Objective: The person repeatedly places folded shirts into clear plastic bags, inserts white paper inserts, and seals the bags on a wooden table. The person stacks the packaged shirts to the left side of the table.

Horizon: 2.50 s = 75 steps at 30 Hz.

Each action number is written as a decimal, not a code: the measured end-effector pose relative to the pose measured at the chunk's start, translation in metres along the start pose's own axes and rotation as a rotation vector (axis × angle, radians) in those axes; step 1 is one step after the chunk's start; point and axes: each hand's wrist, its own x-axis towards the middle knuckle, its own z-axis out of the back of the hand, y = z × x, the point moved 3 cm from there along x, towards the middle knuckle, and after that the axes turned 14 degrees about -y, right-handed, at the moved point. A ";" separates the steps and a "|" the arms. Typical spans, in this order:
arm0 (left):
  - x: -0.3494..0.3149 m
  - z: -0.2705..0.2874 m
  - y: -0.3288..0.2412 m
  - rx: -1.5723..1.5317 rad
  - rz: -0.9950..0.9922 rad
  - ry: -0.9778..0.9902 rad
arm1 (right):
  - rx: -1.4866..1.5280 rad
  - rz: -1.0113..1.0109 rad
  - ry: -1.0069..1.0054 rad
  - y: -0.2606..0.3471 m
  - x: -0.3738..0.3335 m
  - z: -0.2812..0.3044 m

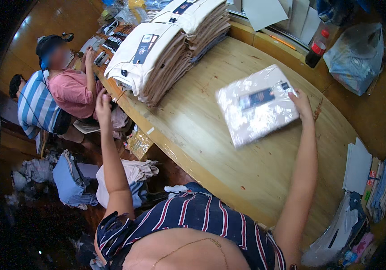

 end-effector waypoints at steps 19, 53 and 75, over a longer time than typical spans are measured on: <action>0.119 -0.088 0.208 -0.155 1.027 0.395 | 0.665 -0.665 0.455 0.150 -0.105 -0.422; -0.066 -0.033 -0.089 0.013 0.244 0.583 | 0.458 0.180 0.048 0.137 -0.093 -0.086; -0.056 -0.047 -0.092 0.107 0.032 0.748 | 1.060 -0.379 0.601 0.163 -0.259 -0.148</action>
